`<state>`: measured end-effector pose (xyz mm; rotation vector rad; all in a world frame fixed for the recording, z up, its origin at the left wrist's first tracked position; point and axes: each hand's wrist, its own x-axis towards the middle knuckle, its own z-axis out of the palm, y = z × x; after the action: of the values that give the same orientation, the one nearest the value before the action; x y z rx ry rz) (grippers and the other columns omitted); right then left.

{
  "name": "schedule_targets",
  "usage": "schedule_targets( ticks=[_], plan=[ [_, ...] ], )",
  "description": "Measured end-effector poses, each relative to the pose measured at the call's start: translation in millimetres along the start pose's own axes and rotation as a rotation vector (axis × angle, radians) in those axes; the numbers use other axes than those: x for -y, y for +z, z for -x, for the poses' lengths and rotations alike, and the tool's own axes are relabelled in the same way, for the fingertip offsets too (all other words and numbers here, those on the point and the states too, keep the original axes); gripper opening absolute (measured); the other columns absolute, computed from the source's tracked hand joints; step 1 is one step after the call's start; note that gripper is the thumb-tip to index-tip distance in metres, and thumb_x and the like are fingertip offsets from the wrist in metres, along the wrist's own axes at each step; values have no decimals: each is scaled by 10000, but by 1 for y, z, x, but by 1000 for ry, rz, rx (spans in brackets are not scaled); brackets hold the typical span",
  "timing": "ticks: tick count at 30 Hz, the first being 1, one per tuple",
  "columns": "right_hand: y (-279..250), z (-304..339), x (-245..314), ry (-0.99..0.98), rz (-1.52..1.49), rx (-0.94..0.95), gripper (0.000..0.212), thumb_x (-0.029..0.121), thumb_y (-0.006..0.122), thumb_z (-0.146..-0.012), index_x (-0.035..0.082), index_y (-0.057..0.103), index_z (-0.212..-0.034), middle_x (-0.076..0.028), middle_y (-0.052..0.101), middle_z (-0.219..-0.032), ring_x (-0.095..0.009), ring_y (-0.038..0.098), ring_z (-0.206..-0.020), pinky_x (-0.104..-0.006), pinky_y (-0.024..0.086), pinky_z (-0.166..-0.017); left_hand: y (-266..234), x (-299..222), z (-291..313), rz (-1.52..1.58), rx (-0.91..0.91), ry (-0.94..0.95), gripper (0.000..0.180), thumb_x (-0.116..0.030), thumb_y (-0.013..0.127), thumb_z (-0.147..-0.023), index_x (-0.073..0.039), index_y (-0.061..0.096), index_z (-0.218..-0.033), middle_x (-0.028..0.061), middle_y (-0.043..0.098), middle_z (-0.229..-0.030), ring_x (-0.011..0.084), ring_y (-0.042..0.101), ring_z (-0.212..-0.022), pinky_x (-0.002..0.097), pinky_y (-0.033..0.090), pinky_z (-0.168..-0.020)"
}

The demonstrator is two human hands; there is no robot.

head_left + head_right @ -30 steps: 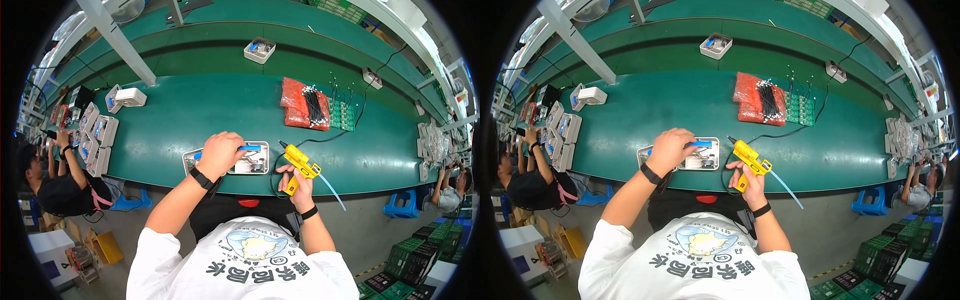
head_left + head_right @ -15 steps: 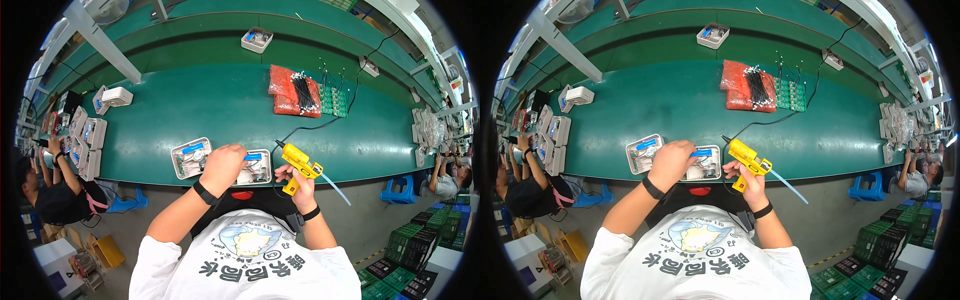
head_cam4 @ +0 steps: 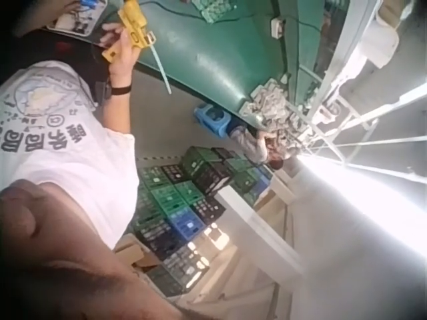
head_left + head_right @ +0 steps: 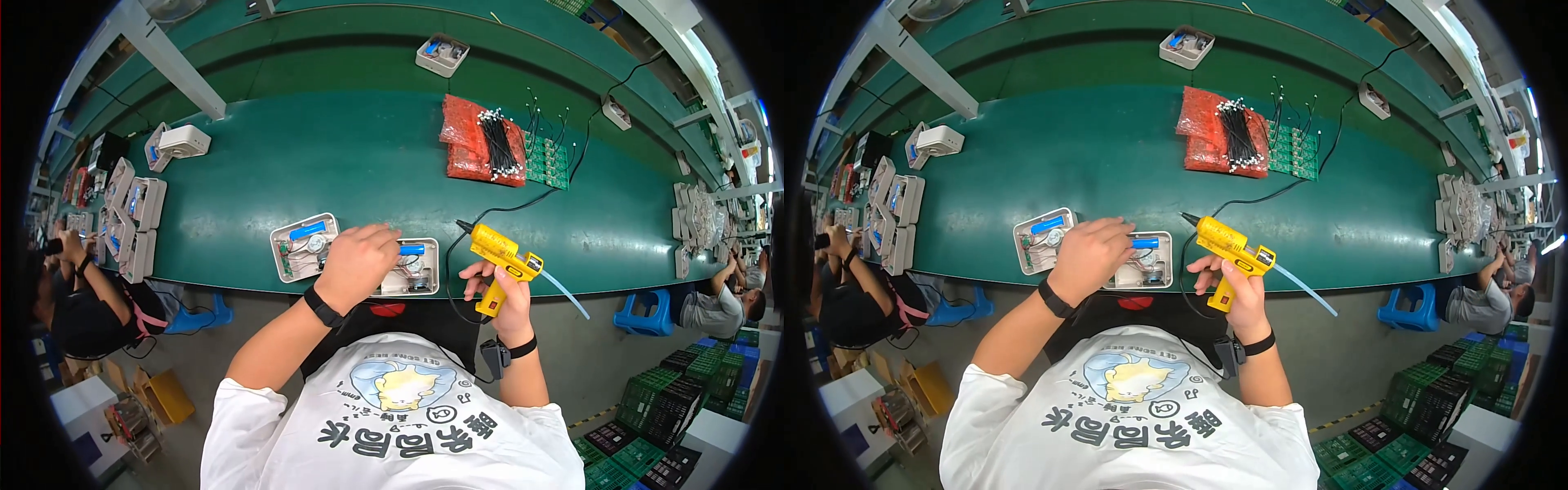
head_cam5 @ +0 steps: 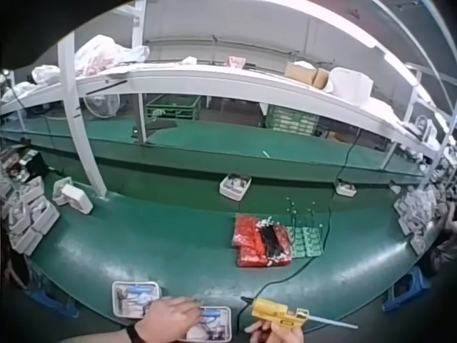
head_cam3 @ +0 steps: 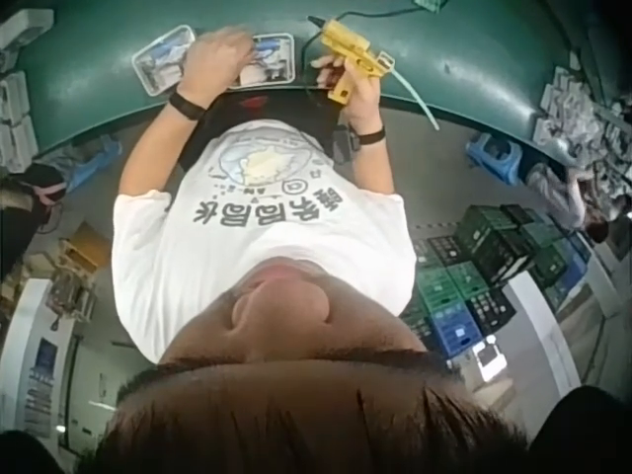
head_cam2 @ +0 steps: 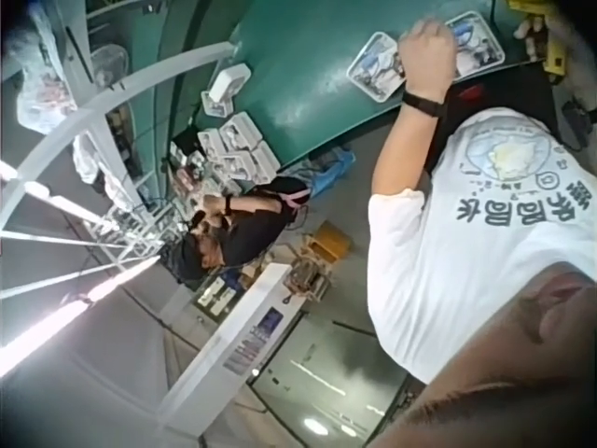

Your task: The person applies glue to the interior of a plastic case using a glue gun, presses a battery and circuit board into the glue, and sets the case aside, repeating the process for several units.

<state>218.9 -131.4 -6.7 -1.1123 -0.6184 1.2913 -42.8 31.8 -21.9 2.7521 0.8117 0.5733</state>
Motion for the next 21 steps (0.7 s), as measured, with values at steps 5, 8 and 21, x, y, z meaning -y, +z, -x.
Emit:
schedule_targets(
  ticks=[5,8,21],
  plan=[
    [-3,-1,-6,-15,-41,-19,307,363,601,-1096,56,598,-1111,-292,757,-1148,-284,719,-840,-421,618,-735,-9,-13,-11,-15,230,-157,178,-220,857,-881,-84,811,-986,71,817,-1254,295,791,-1097,404,636,-895],
    [-2,-1,-13,-5,-59,-3,316,370,597,-1096,55,603,-1107,-294,755,-1153,-288,719,-841,-423,621,-736,-8,-13,-14,-35,334,-192,179,-223,856,-889,-82,812,-990,78,813,-1269,308,793,-1081,407,637,-899],
    [30,1,9,319,307,115,281,246,639,-1130,10,675,-1280,-117,793,-979,-127,705,-621,-256,538,-507,29,-28,11,610,-350,-385,273,-93,725,-1067,36,634,-1290,183,771,-1243,349,760,-1090,410,597,-969]
  ],
)
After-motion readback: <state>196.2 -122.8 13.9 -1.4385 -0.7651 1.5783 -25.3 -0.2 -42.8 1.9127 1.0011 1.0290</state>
